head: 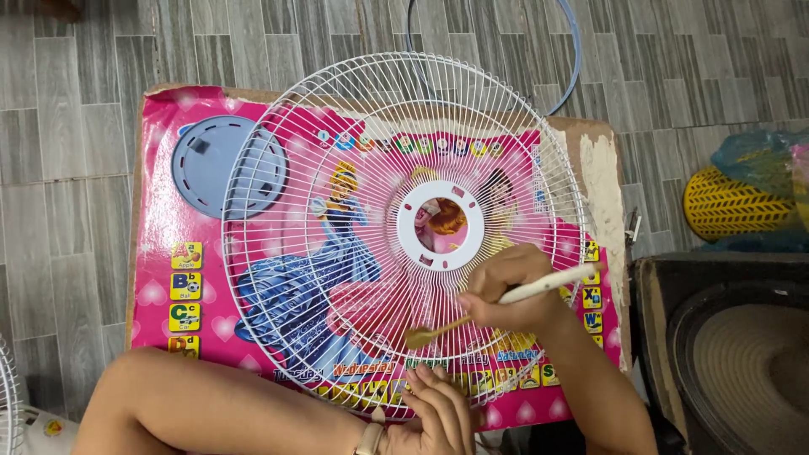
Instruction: Cleaning a fan grill by brushing away dust with a small paintbrush
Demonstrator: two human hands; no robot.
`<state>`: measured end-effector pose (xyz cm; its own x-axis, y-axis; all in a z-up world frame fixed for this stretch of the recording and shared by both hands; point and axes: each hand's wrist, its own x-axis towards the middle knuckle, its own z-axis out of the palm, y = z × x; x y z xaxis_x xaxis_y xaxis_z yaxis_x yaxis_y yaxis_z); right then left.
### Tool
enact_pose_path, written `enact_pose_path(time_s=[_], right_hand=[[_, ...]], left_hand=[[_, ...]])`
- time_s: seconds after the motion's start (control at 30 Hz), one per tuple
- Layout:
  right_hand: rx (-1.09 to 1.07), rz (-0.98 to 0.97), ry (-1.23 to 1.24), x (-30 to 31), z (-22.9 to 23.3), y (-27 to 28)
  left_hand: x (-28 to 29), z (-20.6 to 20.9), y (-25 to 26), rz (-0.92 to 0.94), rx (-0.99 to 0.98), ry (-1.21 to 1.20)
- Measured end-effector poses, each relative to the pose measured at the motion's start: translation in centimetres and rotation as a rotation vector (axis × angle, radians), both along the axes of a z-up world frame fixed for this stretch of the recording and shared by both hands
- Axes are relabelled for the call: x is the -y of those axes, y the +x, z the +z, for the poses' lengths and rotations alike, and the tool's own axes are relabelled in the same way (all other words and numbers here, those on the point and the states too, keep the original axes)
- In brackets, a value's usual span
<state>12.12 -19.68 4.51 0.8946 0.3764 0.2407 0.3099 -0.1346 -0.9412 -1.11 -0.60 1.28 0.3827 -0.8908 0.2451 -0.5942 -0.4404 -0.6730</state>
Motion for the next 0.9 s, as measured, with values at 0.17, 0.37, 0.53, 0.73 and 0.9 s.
enact_pose_path(time_s=[0.17, 0.37, 0.53, 0.73, 0.9], right_hand=[[-0.166, 0.072, 0.368, 0.7, -1.8, -0.3], [0.02, 0.122, 0.076, 0.2, -0.8, 0.0], [0.094, 0.036, 0.01, 0.3, -2.5, -0.5], [0.035, 0.181, 0.078, -0.2, 0.1, 0.4], [0.042, 0.168, 0.074, -0.5, 0.1, 0.2]], left_hand=[[-0.4, -0.4, 0.5, -0.065, 0.078, 0.014], [-0.3, -0.5, 0.6, -0.063, 0.043, -0.018], [-0.3, -0.6, 0.6, -0.079, 0.067, -0.029], [-0.4, -0.3, 0.9, -0.084, 0.085, -0.04], [-0.6, -0.2, 1.0, -0.099, 0.087, -0.029]])
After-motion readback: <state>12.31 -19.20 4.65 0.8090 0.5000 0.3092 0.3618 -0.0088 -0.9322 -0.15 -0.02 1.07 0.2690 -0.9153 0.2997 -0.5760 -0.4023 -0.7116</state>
